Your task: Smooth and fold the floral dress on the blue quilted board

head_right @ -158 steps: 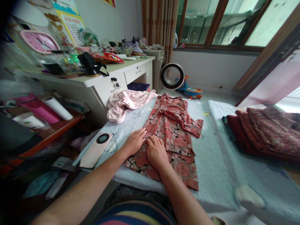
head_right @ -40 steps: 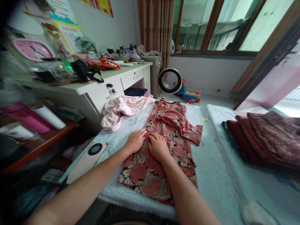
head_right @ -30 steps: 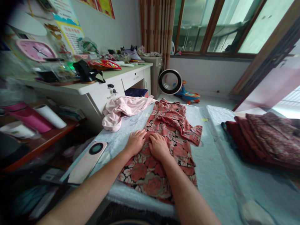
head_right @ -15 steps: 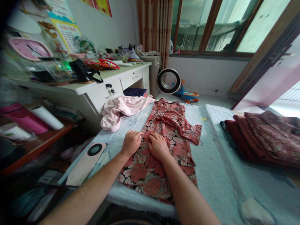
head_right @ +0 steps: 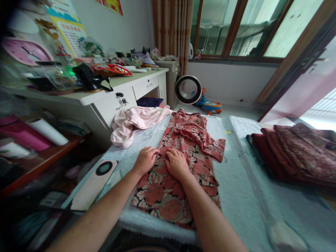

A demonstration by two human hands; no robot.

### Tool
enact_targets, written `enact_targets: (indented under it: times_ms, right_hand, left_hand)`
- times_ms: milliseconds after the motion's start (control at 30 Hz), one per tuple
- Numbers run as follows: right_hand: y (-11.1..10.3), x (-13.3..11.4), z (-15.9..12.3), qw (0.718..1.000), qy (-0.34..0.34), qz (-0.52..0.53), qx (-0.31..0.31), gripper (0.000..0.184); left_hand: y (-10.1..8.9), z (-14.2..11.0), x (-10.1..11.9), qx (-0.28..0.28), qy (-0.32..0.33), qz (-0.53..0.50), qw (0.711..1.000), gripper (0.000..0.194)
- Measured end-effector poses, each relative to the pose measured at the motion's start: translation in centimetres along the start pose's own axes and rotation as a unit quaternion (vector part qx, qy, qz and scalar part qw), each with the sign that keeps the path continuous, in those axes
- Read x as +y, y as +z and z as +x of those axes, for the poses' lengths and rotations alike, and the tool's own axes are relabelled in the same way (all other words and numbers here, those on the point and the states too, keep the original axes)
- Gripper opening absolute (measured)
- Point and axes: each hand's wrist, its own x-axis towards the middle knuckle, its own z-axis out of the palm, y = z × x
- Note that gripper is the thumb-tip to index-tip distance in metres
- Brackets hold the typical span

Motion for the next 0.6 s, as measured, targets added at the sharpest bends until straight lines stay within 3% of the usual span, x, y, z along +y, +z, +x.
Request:
enact_targets:
  times_ms: [367, 600]
  right_hand:
    - [-0.06, 0.00, -0.10, 1.000, 0.004, 0.013, 0.002, 0.036]
    - [0.42, 0.57, -0.10, 0.997, -0.017, 0.052, 0.053, 0.031]
  left_hand:
    - [-0.16, -0.02, 0.42, -0.019, 0.046, -0.060, 0.997, 0.025]
    - [-0.26, -0.01, 0.80, -0.030, 0.060, -0.065, 0.996, 0.029]
